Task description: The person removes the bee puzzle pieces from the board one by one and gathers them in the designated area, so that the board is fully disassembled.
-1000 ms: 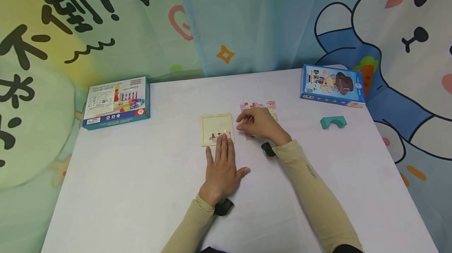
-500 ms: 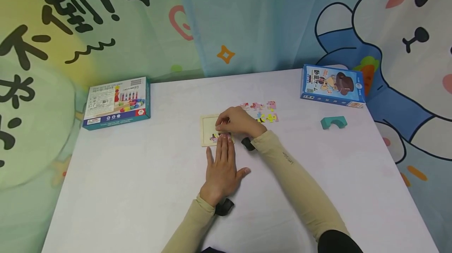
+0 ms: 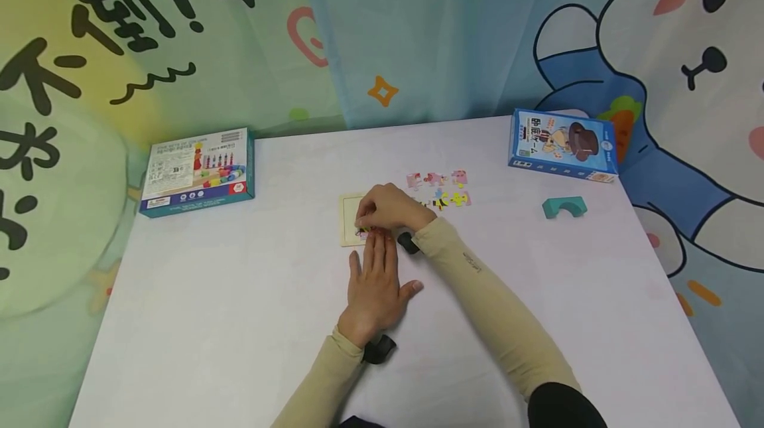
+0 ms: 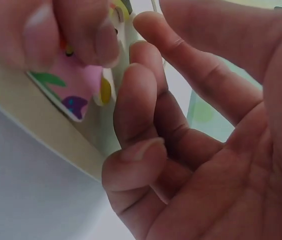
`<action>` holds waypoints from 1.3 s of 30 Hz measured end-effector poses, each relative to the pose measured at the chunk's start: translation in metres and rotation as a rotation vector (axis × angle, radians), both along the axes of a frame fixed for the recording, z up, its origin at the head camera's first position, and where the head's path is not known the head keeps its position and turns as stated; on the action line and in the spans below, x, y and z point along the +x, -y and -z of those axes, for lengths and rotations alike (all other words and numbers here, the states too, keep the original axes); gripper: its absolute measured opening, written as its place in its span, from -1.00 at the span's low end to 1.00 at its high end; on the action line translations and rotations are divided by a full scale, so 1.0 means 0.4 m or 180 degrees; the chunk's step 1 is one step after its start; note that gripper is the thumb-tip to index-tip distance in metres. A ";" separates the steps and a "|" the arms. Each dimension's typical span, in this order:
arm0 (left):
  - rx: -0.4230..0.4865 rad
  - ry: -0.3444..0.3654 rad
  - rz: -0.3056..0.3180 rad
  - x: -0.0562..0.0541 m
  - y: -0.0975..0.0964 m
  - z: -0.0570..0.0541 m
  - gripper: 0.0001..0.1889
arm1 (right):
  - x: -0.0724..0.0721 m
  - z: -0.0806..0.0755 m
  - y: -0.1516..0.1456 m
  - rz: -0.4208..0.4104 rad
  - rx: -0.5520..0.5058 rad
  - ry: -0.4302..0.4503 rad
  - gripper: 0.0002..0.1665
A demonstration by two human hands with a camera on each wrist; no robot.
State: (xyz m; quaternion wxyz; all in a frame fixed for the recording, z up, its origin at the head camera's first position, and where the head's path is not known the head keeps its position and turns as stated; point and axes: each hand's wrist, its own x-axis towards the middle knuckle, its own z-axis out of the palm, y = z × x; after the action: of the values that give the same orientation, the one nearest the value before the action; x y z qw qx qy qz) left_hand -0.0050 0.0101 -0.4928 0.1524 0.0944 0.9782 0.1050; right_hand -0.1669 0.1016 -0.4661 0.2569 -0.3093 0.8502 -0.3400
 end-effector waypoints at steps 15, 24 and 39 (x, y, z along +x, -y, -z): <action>0.0058 -0.0187 -0.0252 0.007 -0.016 0.017 0.02 | -0.022 0.004 0.009 0.0064 0.0164 0.0142 -0.82; 0.0032 -0.0251 -0.0218 0.011 -0.011 0.012 -0.01 | -0.028 0.009 0.006 0.0138 0.0127 0.0264 -0.82; 0.0087 -0.0341 -0.0214 0.013 -0.013 0.031 -0.01 | -0.025 0.005 0.009 0.0099 0.0136 0.0302 -0.86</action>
State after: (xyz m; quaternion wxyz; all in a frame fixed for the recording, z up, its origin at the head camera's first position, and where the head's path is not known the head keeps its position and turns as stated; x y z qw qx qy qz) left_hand 0.0003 0.0152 -0.5050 0.0948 0.0691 0.9860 0.1182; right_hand -0.1771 0.0980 -0.4682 0.2982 -0.2741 0.8487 -0.3400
